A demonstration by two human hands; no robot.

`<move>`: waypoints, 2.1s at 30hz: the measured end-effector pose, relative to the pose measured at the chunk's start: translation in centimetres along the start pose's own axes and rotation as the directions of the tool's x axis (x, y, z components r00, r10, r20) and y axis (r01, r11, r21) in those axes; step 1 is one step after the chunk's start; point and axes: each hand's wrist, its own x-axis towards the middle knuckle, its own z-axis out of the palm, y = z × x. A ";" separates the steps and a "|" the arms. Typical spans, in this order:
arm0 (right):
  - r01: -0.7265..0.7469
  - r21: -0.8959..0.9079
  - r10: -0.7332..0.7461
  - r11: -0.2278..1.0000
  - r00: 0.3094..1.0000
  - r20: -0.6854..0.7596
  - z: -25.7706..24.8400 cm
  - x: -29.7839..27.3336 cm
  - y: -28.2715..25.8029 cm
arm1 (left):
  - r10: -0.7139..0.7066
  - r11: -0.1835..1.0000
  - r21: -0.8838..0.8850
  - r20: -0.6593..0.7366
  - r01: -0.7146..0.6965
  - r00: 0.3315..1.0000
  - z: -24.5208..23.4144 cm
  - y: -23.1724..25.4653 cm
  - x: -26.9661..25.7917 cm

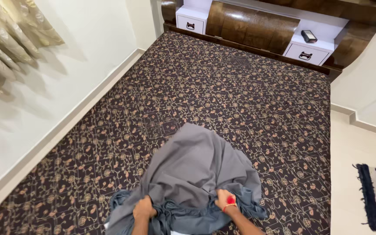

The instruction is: The person picks up a gray bedsheet from the floor and spreads it across a bed, smoothing out the fabric and tucking the edges by hand.

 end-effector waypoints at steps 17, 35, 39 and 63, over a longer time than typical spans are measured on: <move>-0.021 -0.199 0.056 0.980 0.983 0.172 -16.4 -9.2 -0.4 | 0.683 0.655 0.628 -0.256 -0.420 0.684 -7.6 4.2 -7.5; -0.277 -0.035 0.124 0.960 0.534 -0.837 -47.6 -7.9 13.6 | 0.536 0.844 0.531 -0.820 -0.084 0.201 -44.8 12.3 -8.9; -0.510 -0.029 0.342 0.860 0.617 -0.709 -42.0 -14.8 18.2 | 0.459 0.876 0.476 -0.775 -0.076 0.434 -37.6 8.4 -5.4; -0.773 0.119 0.771 0.623 0.633 0.073 -12.7 -20.9 11.9 | 0.282 0.959 0.054 -0.142 -0.277 0.949 -16.6 1.9 -7.3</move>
